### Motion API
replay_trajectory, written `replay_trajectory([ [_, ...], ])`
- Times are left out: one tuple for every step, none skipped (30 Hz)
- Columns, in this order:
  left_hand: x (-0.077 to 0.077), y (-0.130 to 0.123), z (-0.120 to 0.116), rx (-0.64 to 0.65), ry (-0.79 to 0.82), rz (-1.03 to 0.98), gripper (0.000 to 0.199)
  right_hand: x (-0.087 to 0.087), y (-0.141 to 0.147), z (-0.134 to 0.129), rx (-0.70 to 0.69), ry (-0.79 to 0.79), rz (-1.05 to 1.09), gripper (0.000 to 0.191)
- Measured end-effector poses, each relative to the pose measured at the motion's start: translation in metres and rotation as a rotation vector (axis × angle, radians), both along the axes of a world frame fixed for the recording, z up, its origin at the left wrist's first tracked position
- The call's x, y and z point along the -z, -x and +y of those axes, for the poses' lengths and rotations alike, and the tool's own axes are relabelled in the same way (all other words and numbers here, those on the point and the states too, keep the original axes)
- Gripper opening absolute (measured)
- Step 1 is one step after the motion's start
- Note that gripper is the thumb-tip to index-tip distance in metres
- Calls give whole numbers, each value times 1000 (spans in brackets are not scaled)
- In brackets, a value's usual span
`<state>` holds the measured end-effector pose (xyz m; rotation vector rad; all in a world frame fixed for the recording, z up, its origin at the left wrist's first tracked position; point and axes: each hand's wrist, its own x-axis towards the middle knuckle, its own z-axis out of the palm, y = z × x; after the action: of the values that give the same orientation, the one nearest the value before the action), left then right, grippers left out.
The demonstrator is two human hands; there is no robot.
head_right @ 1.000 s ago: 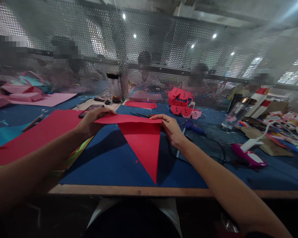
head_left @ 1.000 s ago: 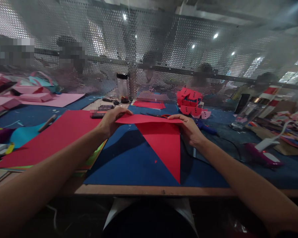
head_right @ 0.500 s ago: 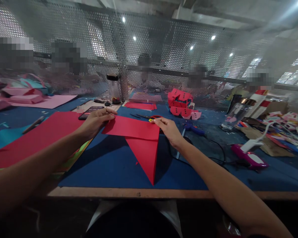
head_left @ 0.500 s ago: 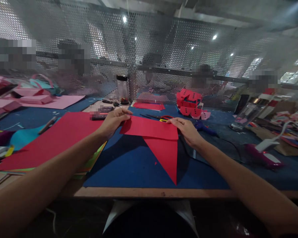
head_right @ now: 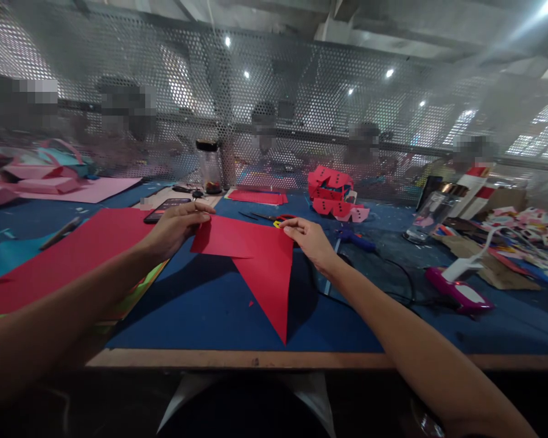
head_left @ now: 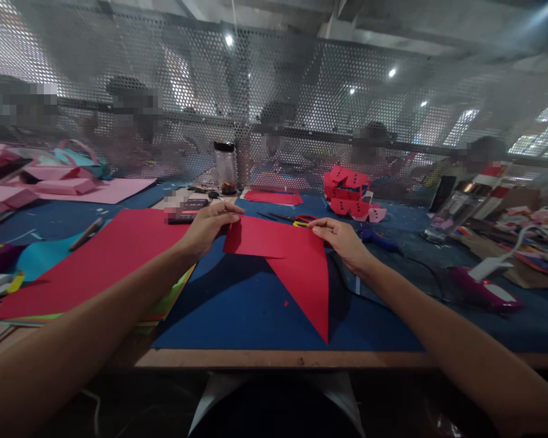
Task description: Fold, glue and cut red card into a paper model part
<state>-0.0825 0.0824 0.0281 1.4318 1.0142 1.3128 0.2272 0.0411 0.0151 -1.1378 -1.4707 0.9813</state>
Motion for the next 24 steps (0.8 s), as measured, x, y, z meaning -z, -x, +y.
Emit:
replay_trajectory([
  [0, 0, 0, 0, 1, -1, 19, -1, 0, 0, 6, -22, -45, 22],
  [0, -1, -1, 0, 2, -1, 18, -4, 0, 1, 14, -55, -100, 22],
  [0, -1, -1, 2, 1, -1, 18, -7, 0, 2, 22, -93, -161, 23],
  [0, -2, -2, 5, 0, 1, 18, -12, 1, 3, 25, -130, -227, 23],
  [0, -2, -2, 10, -2, 3, 18, -18, 2, 4, 23, -162, -293, 24],
  [0, -3, -2, 16, -4, 6, 19, -26, 4, 6, 14, -189, -362, 25],
  [0, -3, -3, 23, -8, 8, 20, -34, 8, 8, -6, -210, -446, 25],
  [1, -4, -3, 29, -13, 11, 21, -43, 12, 10, -27, -236, -538, 25],
  [1, -4, -3, 35, -18, 12, 21, -52, 18, 12, -59, -259, -634, 25],
  [1, -5, -4, 40, -25, 13, 22, -61, 26, 15, -105, -278, -731, 25],
  [1, -5, -4, 45, -31, 14, 22, -69, 35, 17, -123, -281, -791, 27],
  [1, -6, -4, 50, -38, 15, 23, -75, 45, 20, -148, -272, -833, 30],
  [1, -6, -5, 55, -44, 16, 24, -80, 55, 23, -167, -264, -868, 32],
  [1, -6, -5, 60, -50, 17, 24, -83, 66, 27, -188, -267, -904, 33],
  [0, -6, -6, 64, -55, 19, 24, -84, 77, 30, -217, -274, -929, 33],
  [0, -6, -6, 67, -60, 21, 25, -83, 87, 34, -248, -288, -940, 33],
  [-1, -6, -7, 70, -64, 23, 25, -82, 95, 38, -281, -285, -947, 32],
  [-2, -6, -7, 71, -67, 24, 25, -80, 102, 42, -297, -280, -942, 31],
  [-3, -6, -8, 72, -70, 24, 25, -78, 108, 46, -305, -281, -936, 31],
  [-4, -5, -8, 74, -72, 23, 26, -76, 112, 49, -308, -277, -933, 30],
  [-4, -5, -8, 74, -74, 23, 26, -75, 115, 51, -310, -268, -926, 29],
  [-5, -5, -8, 72, -74, 24, 26, -74, 116, 53, -314, -260, -915, 28],
  [-6, -5, -8, 69, -73, 26, 26, -74, 117, 55, -320, -251, -899, 28],
  [-6, -5, -8, 65, -71, 28, 25, -74, 117, 56, -330, -244, -878, 27],
])
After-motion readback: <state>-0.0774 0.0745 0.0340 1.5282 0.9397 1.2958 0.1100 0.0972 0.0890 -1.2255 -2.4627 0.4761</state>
